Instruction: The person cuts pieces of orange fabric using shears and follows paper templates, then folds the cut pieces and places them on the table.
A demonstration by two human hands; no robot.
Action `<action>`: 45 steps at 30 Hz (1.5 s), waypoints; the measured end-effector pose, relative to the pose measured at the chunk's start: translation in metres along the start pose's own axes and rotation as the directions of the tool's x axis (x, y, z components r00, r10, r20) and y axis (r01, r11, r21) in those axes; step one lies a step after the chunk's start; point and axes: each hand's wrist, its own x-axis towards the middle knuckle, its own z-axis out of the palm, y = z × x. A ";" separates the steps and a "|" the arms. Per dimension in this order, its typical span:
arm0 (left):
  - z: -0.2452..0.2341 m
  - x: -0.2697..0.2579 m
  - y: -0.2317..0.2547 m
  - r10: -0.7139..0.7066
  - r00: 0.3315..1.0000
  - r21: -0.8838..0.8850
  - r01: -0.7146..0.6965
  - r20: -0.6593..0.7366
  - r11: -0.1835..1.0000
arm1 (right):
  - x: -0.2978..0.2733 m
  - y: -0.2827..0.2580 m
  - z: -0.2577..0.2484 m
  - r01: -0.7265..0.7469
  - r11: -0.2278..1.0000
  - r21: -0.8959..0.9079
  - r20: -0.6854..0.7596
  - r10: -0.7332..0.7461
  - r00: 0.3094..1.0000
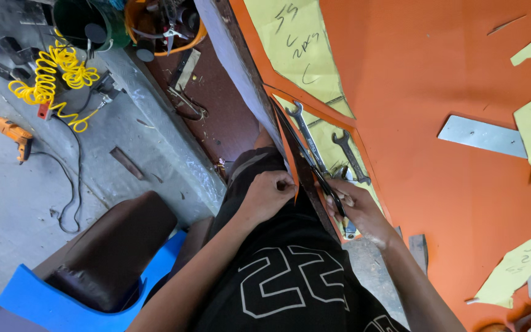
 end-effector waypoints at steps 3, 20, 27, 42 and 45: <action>0.003 -0.002 -0.005 -0.009 1.000 0.015 0.009 -0.004 1.000 | 0.004 -0.005 0.006 -0.017 0.996 -0.093 -0.022 0.015 1.000; -0.006 -0.001 -0.006 -0.014 0.998 0.040 0.011 0.059 0.999 | 0.017 -0.025 0.019 -0.060 0.996 -0.061 -0.053 0.057 0.997; -0.015 0.003 -0.033 0.080 0.996 0.147 -0.074 -0.035 0.986 | 0.016 -0.026 0.018 -0.154 0.958 -0.242 -0.037 0.149 0.988; -0.143 0.010 -0.101 0.150 0.902 0.548 0.108 -0.404 0.829 | -0.129 0.092 -0.033 -0.005 1.000 0.010 -0.440 0.009 0.898; -0.111 0.021 -0.013 0.500 0.795 0.457 -0.323 -0.344 0.829 | -0.148 0.135 -0.019 0.138 0.986 0.097 -0.696 -0.032 0.717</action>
